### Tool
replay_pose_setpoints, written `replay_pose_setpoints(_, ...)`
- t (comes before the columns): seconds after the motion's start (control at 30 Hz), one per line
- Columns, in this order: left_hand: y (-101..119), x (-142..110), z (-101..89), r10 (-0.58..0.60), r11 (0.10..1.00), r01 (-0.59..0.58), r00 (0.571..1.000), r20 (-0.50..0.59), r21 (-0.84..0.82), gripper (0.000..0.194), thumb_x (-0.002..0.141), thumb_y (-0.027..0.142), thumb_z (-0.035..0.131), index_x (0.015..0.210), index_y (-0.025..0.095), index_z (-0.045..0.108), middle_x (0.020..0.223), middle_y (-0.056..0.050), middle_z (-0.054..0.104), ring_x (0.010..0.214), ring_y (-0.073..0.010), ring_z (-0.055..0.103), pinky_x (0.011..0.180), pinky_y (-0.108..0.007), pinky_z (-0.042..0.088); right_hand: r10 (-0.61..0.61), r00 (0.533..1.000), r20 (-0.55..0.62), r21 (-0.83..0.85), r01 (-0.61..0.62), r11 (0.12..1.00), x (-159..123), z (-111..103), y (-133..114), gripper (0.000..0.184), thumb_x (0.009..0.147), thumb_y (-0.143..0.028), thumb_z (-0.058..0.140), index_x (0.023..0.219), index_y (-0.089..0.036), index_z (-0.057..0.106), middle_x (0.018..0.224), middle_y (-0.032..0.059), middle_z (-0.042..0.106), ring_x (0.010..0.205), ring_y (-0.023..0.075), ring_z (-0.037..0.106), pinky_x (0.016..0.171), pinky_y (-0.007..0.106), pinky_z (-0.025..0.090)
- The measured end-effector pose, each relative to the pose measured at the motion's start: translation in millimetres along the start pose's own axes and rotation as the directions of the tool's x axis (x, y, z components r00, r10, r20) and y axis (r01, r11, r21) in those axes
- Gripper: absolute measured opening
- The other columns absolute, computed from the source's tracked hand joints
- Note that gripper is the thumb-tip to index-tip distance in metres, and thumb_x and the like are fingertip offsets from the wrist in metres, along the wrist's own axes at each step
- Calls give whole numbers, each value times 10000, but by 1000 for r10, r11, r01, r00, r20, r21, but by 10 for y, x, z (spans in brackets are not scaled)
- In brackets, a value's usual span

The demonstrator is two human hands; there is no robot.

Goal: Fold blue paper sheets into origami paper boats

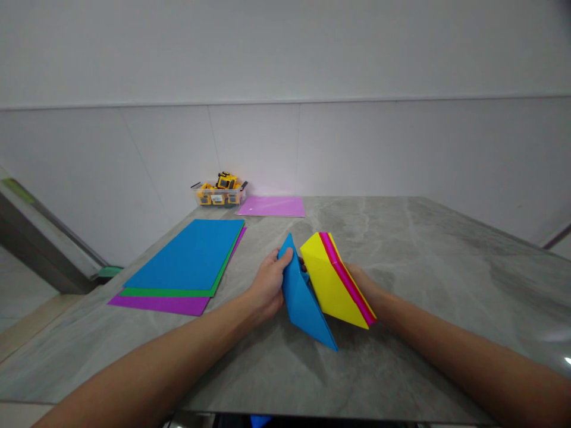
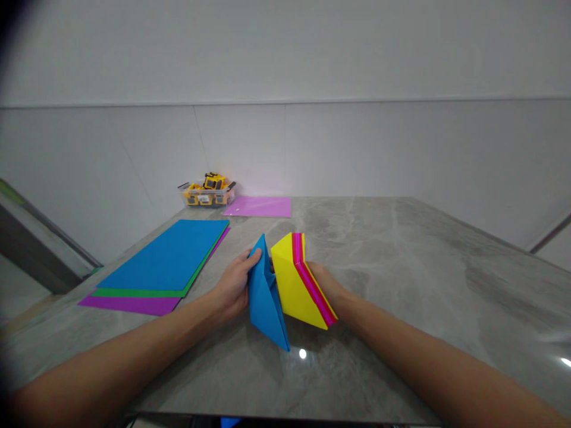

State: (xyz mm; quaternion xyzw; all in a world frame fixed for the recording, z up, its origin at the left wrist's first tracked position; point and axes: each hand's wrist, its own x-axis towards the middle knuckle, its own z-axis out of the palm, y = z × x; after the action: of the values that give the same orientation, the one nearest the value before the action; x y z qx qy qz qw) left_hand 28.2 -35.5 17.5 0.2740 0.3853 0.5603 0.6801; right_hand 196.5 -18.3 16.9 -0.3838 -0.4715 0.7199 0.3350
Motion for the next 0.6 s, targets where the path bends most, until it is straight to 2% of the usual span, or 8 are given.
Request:
replay_pose_setpoints(0.1, -10, -14, 8, 42, 998, -41, 999, -30, 41, 160, 894, 268, 569, 1026, 178, 561, 809, -66, 677, 660, -190, 671, 636, -346, 582, 106, 994, -16, 88, -104, 991, 13, -7, 46, 323, 908, -291, 385, 884, -131, 664, 721, 89, 730, 638, 180, 710, 635, 276, 554)
replay_pose_setpoints(0.23, -27, -60, 29, 142, 987, -135, 987, -80, 84, 134, 880, 274, 585, 980, 192, 554, 764, -27, 663, 626, -157, 648, 581, -280, 562, 21, 999, -34, 31, -20, 999, 29, -21, 125, 257, 881, -285, 469, 969, -125, 651, 799, 96, 737, 700, 207, 714, 674, 312, 557)
replay_pose_setpoints(0.33, -38, -97, 45, 171, 980, -157, 978, -119, 119, 146, 863, 296, 597, 962, 197, 553, 726, -7, 650, 581, -141, 624, 537, -252, 539, -53, 997, -59, -64, 49, 997, 9, -22, 157, 234, 833, -314, 563, 956, -135, 653, 822, 91, 741, 699, 213, 715, 636, 300, 555)
replay_pose_setpoints(0.47, -51, -108, 48, 169, 978, -149, 975, -142, 145, 214, 841, 310, 609, 1019, 205, 555, 774, -23, 668, 622, -159, 637, 577, -281, 549, -59, 996, -66, -115, 51, 992, -24, -13, 156, 205, 786, -313, 606, 892, -145, 658, 763, 71, 740, 627, 189, 705, 568, 261, 545)
replay_pose_setpoints(0.6, -65, -96, 36, 175, 975, -150, 973, -152, 161, 263, 822, 339, 621, 1039, 208, 554, 771, -17, 657, 626, -163, 629, 578, -284, 541, -81, 990, -113, -157, 63, 986, -37, 23, 138, 207, 800, -318, 578, 880, -150, 670, 714, 59, 733, 587, 176, 692, 533, 242, 531)
